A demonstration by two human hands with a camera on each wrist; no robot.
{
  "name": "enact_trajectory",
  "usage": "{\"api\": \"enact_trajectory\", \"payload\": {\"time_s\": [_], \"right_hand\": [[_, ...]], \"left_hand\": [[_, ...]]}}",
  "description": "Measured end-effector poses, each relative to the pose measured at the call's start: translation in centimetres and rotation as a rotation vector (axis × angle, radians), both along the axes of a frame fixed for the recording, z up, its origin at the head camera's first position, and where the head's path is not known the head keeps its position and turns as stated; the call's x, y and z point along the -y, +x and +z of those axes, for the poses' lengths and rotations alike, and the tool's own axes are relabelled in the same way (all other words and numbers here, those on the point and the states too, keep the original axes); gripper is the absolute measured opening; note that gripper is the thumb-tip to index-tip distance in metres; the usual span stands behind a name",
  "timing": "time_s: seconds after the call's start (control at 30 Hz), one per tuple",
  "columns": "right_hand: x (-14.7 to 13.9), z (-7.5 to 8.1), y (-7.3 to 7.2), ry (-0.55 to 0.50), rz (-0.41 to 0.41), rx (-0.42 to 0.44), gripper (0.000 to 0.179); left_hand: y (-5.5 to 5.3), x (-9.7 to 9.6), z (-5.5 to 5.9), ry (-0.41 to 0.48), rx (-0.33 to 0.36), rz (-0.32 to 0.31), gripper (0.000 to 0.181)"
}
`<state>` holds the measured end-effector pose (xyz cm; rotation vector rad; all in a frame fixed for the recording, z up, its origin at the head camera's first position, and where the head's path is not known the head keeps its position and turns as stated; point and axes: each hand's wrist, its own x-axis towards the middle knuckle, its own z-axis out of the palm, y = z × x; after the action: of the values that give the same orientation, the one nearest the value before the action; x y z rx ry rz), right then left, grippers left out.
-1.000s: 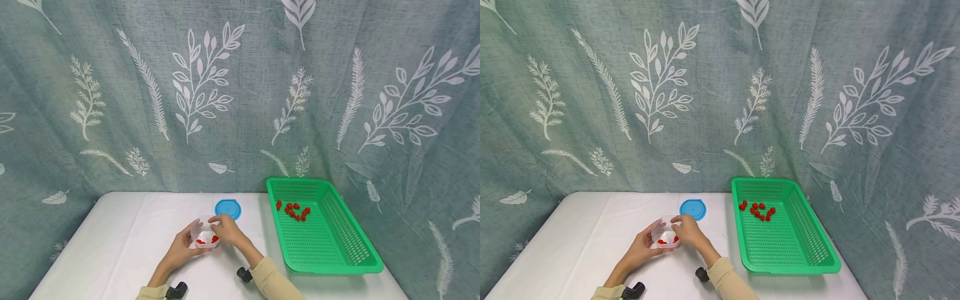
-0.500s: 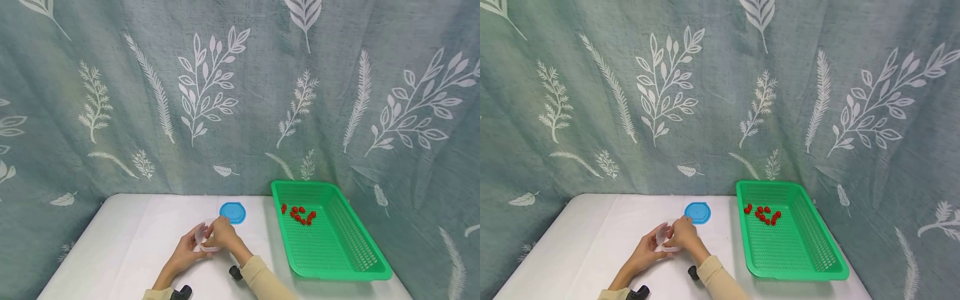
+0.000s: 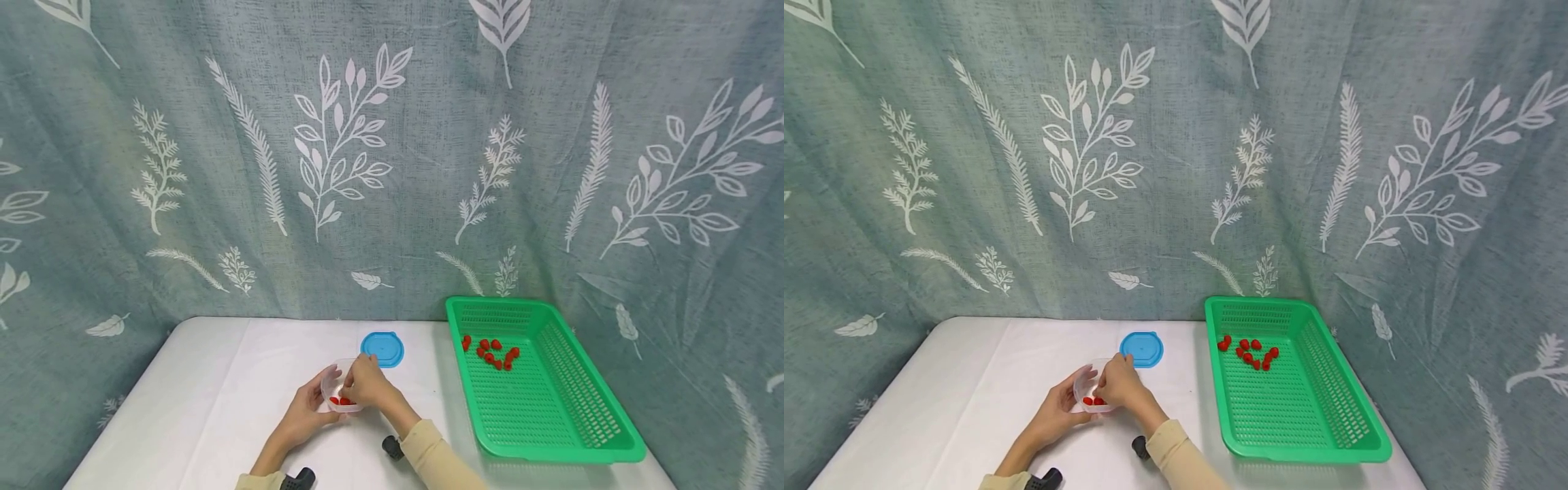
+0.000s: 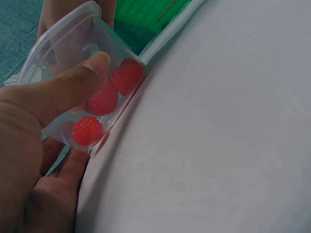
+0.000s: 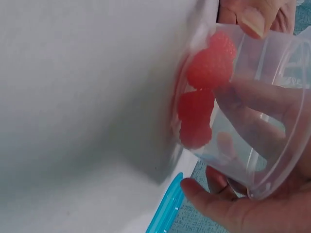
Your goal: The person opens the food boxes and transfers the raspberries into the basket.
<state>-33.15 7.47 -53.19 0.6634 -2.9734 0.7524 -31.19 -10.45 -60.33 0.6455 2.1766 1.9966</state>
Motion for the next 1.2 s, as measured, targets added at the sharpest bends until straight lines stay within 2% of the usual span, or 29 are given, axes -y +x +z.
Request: {"api": "enact_trajectory", "payload": {"time_s": [0.13,0.27,0.4,0.57,0.7,0.83,0.93,1.03,1.2], "right_hand": [[-0.3,0.3,0.0,0.000,0.010,0.050,0.024],[-0.5,0.8,0.0,0.069,0.030,0.079,0.023],[-0.7,1.1,-0.1,0.134,0.053,0.090,0.023],[-1.0,1.3,0.2,0.148,0.073,0.094,0.022],[-1.1,1.5,0.2,0.176,0.112,0.066,0.016],[-1.0,1.3,0.2,0.167,0.163,-0.005,0.013],[-0.9,0.9,0.4,0.124,0.142,-0.030,0.015],[-0.8,0.6,0.6,0.071,0.089,0.006,0.019],[-0.9,0.7,0.8,0.093,0.051,0.062,0.022]], "left_hand": [[-0.1,-0.1,0.0,0.009,-0.003,0.001,0.097],[0.0,-0.3,0.0,0.002,-0.003,0.009,0.098],[0.0,-0.3,0.0,-0.009,0.001,0.015,0.099],[0.1,-0.3,-0.1,-0.006,0.006,0.020,0.099],[0.2,-0.2,-0.1,-0.011,0.008,0.016,0.099],[0.4,-0.2,-0.1,-0.013,0.005,0.022,0.099],[0.4,-0.1,0.0,-0.009,0.012,0.028,0.100],[0.5,-0.2,0.0,-0.006,0.018,0.030,0.101],[0.5,-0.3,-0.2,-0.006,0.017,0.022,0.101]]}}
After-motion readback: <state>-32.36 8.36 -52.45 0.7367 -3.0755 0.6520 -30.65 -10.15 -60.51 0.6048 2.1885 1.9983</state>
